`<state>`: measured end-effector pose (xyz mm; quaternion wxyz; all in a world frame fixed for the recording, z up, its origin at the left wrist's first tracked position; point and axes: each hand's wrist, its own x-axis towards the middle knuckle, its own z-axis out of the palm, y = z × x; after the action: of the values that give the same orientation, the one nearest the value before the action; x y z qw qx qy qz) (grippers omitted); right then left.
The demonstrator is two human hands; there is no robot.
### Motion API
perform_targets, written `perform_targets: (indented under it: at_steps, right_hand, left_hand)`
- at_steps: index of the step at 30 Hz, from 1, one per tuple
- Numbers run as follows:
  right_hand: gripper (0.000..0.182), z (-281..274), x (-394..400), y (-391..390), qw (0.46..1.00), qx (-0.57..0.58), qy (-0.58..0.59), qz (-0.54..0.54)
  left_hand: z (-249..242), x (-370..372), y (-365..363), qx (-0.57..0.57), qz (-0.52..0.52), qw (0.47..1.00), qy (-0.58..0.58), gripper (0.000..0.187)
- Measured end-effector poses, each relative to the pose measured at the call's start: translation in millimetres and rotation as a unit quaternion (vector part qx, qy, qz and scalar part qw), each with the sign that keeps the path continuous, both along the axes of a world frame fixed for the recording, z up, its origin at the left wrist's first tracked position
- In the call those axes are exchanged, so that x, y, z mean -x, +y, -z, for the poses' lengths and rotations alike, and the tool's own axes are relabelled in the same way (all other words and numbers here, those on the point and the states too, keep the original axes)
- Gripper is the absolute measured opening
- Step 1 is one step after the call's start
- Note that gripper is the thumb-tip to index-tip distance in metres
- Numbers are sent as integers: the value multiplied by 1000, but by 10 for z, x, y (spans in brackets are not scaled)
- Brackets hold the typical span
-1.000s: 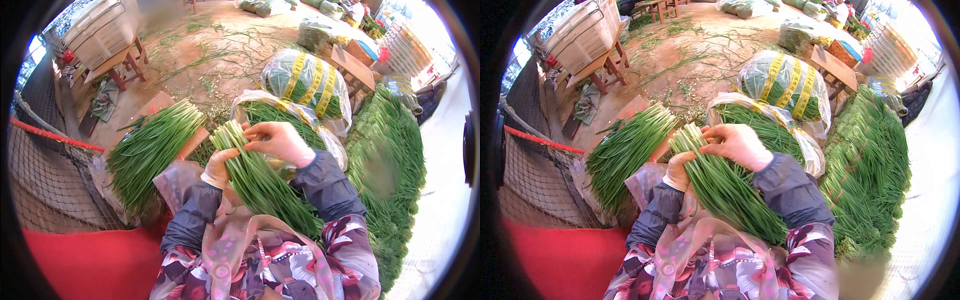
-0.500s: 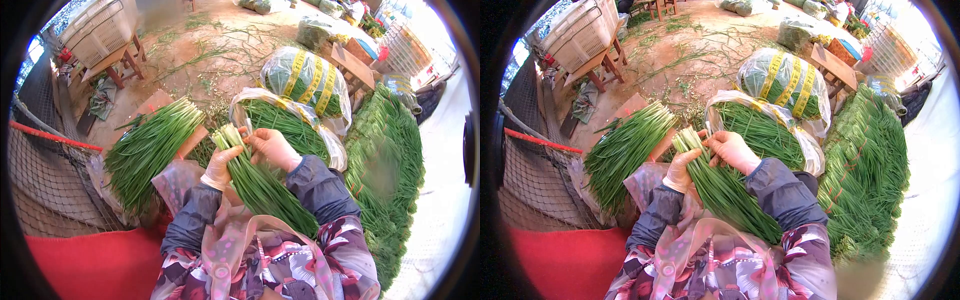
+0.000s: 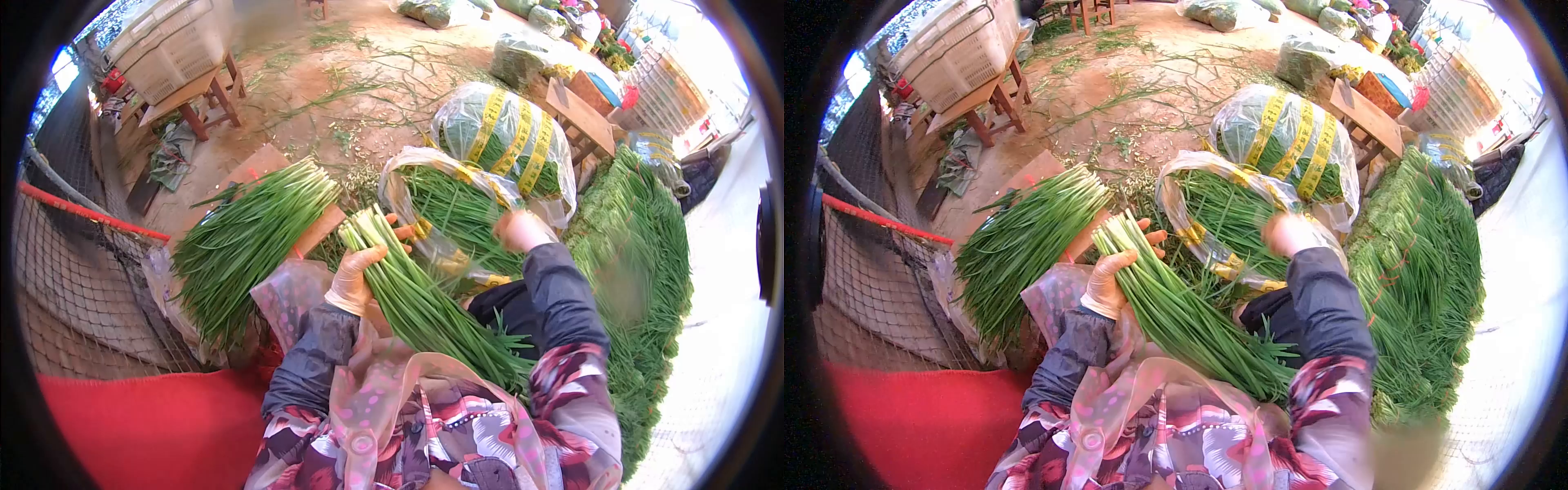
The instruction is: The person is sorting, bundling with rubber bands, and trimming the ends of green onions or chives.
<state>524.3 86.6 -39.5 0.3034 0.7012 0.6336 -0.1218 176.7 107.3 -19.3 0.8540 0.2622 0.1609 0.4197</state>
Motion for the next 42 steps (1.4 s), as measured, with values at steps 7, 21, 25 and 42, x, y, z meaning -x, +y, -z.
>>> perform_targets:
  at_steps: [7, 21, 25, 42]
  right_hand:
    - [31, -1219, 1449, 74, 756, -188, 620, 86]
    - [24, -1081, 1536, -5, 697, -23, 700, 155]
    - [14, -974, 1236, -289, 583, -46, 778, 229]
    - [32, -291, 1805, -116, 742, -331, 580, -66]
  left_hand:
    - [-35, -114, -5, -10, 26, 1000, -8, 63]
    - [-98, -74, -61, -44, 7, 999, 22, 65]
    - [63, 19, -51, 23, -33, 999, -2, 61]
    - [-1817, 178, 337, -319, -224, 905, 172, 35]
